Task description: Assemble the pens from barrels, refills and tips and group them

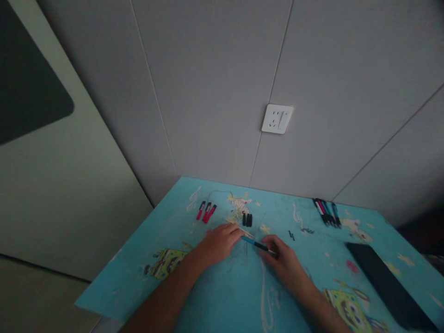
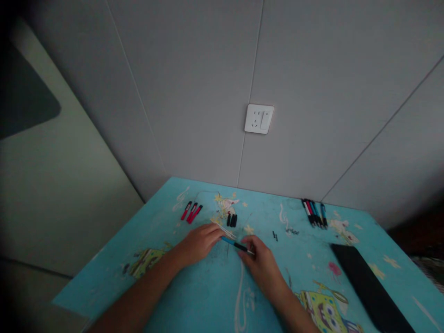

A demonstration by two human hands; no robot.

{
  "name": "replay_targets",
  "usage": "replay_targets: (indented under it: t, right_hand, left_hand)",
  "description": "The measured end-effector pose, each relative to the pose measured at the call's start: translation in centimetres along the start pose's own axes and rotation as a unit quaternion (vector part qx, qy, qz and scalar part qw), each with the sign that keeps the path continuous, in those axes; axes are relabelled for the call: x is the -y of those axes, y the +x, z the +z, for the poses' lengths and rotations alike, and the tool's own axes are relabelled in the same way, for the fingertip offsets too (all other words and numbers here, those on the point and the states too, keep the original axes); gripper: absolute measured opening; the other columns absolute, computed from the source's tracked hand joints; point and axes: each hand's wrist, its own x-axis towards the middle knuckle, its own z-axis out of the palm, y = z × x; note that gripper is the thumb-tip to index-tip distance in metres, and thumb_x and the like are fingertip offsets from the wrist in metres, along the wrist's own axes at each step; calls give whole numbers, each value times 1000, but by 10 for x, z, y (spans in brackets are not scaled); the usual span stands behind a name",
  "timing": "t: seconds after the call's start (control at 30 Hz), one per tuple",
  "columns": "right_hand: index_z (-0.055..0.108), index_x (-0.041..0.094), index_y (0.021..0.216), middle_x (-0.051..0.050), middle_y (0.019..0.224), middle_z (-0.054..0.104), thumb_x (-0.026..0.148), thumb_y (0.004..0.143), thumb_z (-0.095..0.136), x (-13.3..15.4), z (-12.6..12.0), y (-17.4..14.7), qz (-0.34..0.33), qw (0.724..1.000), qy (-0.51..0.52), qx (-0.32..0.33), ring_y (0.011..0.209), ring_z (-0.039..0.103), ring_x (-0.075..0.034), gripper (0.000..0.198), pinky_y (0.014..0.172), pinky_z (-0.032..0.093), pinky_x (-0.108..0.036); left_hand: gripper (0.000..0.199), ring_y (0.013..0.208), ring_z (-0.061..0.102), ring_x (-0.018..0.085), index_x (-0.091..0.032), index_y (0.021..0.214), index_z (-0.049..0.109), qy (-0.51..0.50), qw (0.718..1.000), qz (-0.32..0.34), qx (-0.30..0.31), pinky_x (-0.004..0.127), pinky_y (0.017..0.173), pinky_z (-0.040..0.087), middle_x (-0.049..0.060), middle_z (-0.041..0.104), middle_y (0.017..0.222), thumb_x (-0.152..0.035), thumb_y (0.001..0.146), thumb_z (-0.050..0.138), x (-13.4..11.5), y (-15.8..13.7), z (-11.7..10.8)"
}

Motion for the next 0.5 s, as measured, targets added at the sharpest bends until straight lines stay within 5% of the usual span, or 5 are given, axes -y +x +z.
replay_targets:
  t: [0.07, 0.2, 0.37, 0.5]
  right_hand:
    - [61, 20, 111, -3, 85, 64, 40, 89, 55, 0, -1, 0, 1, 1000, -10, -17, 68, 58, -17, 31, 62, 44, -27]
    - [63, 19, 77, -1, 65, 61, 42, 95, 43, -4, 2, 0, 24, 998, -49, 14, 60, 56, -18, 36, 60, 41, -28]
    - [61, 21, 101, 0, 76, 66, 39, 86, 60, -3, 5, -2, 21, 1000, -20, 9, 64, 60, -17, 24, 59, 41, -26]
    - [63, 20, 80, 0, 65, 63, 40, 93, 47, -1, 6, -3, 6, 998, -48, 32, 61, 58, -17, 29, 61, 41, -27]
  left_hand:
    - [25, 102, 56, 21, -22, 115, 58, 4, 1000, -10, -9, 37, 91, 46, 7, 61, 105, -17, 95, 44, 0, 0, 1]
    - [23, 100, 56, 21, -22, 112, 59, 9, 1000, -15, -17, 37, 90, 45, 7, 61, 103, -19, 96, 43, 0, -1, 1]
    - [21, 97, 57, 21, -20, 110, 58, 21, 1000, -17, 5, 35, 87, 46, 7, 61, 102, -19, 96, 42, -1, -1, 0]
    - [21, 98, 56, 21, -19, 108, 57, 32, 999, -9, 14, 35, 87, 45, 8, 59, 101, -17, 95, 41, -5, -1, -1]
